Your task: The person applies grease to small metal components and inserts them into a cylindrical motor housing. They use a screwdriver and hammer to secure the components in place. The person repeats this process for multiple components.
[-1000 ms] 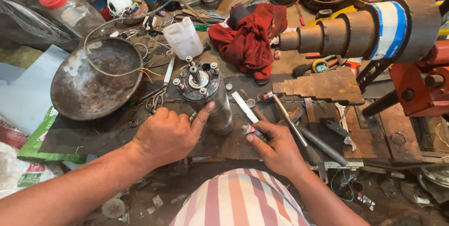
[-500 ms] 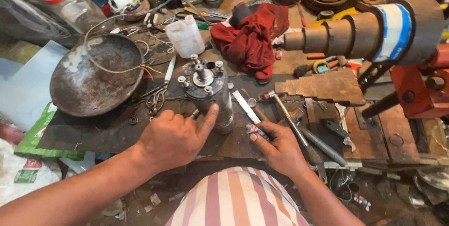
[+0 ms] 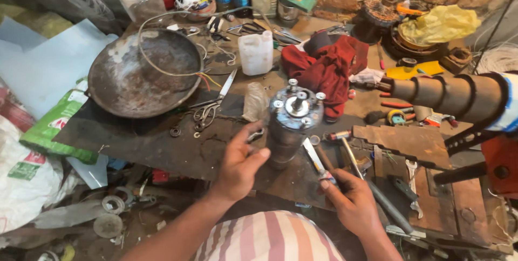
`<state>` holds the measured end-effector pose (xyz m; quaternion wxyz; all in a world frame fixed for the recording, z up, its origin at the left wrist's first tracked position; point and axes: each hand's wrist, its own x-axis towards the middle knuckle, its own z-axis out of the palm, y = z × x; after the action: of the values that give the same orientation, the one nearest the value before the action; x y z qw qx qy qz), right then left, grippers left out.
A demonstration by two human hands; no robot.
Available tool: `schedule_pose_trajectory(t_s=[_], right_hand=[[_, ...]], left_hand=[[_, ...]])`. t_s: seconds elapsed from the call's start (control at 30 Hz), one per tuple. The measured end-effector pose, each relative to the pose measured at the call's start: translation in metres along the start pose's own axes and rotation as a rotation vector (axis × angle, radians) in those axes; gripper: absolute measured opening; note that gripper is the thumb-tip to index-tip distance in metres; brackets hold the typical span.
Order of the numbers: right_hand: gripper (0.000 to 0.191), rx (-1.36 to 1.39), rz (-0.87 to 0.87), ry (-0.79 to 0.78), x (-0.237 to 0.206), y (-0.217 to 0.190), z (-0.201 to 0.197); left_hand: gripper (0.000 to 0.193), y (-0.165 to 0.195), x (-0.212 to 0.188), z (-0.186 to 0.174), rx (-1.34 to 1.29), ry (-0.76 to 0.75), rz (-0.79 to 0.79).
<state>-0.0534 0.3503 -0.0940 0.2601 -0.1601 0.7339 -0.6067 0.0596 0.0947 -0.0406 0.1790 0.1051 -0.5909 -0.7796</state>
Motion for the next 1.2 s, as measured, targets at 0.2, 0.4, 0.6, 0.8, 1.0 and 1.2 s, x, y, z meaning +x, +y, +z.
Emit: schedule_pose_trajectory(t_s=[0.2,0.4,0.6,0.8,1.0,1.2], right_hand=[[0.018,-0.021,0.027,0.107,-0.009,-0.008,0.031],[0.017,-0.076,0.06,0.205,-0.027,-0.017,0.063],[0.019,-0.059,0.099,0.335,-0.047,-0.027,0.084],[0.02,-0.033,0.141,0.411,-0.065,-0.028,0.107],[0.02,-0.091,0.226,0.458,-0.073,-0.027,0.108],[0.021,-0.144,0.238,0.519,-0.075,-0.026,0.093]], left_hand=[[0.069,-0.003,0.009,-0.017,-0.04,-0.157,0.063],[0.066,0.005,0.021,-0.031,0.044,-0.262,0.085],[0.078,0.01,0.022,-0.042,0.414,-0.335,0.19],[0.095,0.009,0.028,-0.038,0.874,-0.362,0.516],[0.086,0.005,0.036,-0.048,1.122,-0.299,0.778],[0.069,-0.015,0.042,-0.077,0.998,-0.346,0.599]])
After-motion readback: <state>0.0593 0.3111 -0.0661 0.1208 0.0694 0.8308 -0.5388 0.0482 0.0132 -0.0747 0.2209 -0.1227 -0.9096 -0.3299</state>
